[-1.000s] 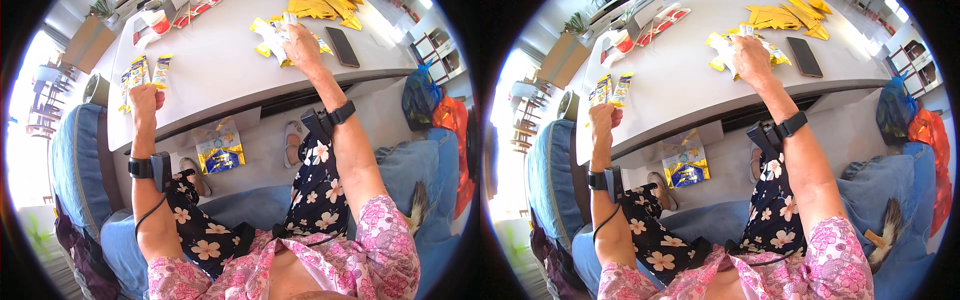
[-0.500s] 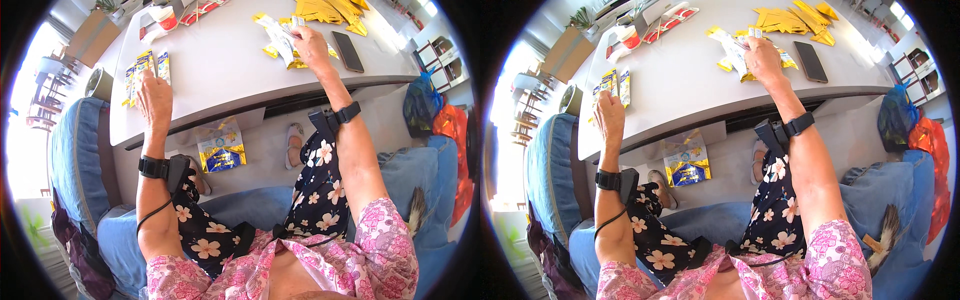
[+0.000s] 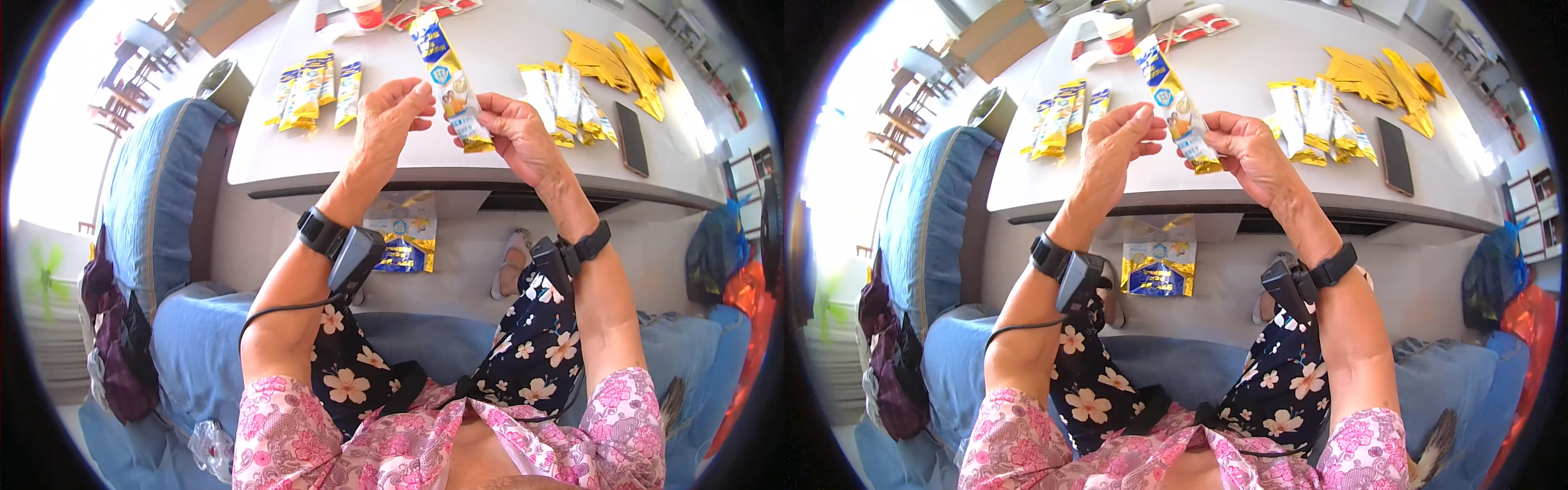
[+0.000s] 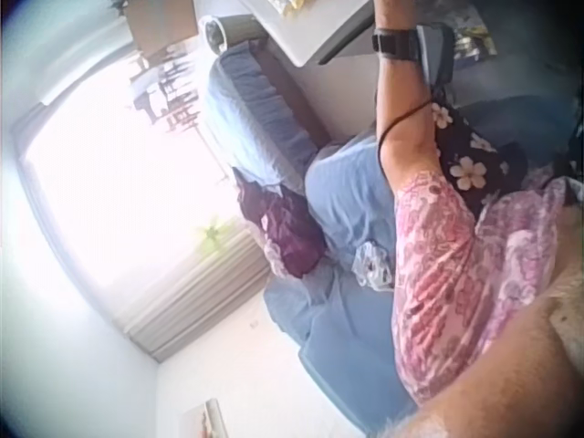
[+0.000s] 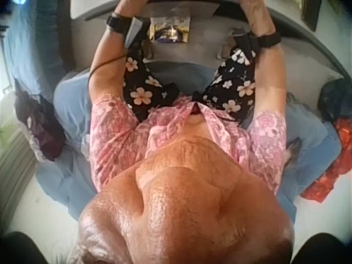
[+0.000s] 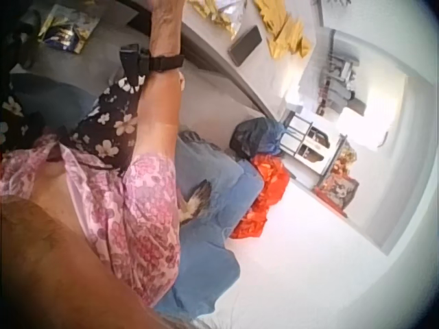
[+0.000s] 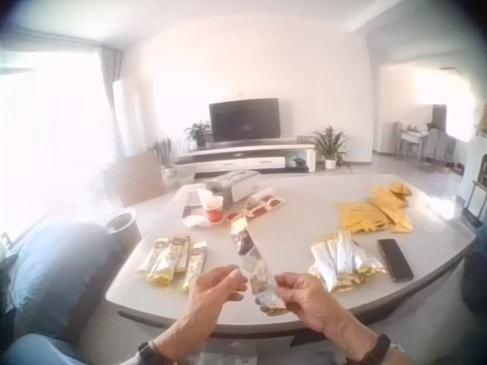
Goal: The person handles food pouches on a table, picking them up one at a time, turning them over to look at the packaging, and setting them down.
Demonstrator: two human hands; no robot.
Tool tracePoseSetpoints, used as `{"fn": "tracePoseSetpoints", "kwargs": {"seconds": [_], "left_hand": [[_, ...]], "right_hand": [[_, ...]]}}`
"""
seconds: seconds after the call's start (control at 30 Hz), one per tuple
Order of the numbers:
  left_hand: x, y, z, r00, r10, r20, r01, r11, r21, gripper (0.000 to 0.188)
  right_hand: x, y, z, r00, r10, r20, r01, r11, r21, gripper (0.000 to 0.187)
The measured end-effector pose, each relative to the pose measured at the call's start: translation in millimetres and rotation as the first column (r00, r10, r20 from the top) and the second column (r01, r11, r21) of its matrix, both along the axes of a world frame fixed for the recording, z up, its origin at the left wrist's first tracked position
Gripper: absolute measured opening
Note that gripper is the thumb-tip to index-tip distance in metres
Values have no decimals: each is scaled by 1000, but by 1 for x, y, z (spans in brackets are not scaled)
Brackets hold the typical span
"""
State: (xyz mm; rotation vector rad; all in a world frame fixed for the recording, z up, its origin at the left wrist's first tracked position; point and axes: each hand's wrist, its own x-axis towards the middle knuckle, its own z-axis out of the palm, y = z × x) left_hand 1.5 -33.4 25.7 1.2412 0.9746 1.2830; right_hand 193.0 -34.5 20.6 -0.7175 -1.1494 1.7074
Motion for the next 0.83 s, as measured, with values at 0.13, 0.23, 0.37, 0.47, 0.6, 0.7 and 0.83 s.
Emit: {"fn": "tracePoseSetpoints", "kwargs": {"seconds": [0.13, 0.23, 0.37, 0.47, 0.6, 0.7, 0.83], "left_hand": [[-16, 7, 3, 973, 23, 230, -22, 1000, -10, 31], [-24, 7, 3, 939, 31, 343, -31, 1000, -3, 18], [-28, 6, 1, 953, 40, 301, -46, 999, 14, 12], [-22, 2, 4, 979, 24, 201, -34, 998, 46, 12], [-6, -8, 4, 1000, -5, 6, 5, 998, 58, 11], [-2, -11, 1, 995, -44, -87, 51, 995, 80, 13], [5, -14, 1, 985, -8, -172, 31, 991, 130, 17]], "right_hand": [[-7, -3, -6, 992, 114, 62, -114, 993, 0, 27], [-14, -6, -9, 983, 164, 77, -165, 986, -1, 27], [-16, -2, -15, 983, 133, 126, -126, 990, -67, 28], [-18, -1, -10, 991, 1, 134, -7, 999, 50, 32], [-16, 4, -5, 992, -123, 22, 116, 973, 199, 32], [-16, 8, -6, 977, -209, 54, 190, 951, 243, 23], [-13, 8, -10, 962, -266, 55, 246, 939, 240, 18]]}}
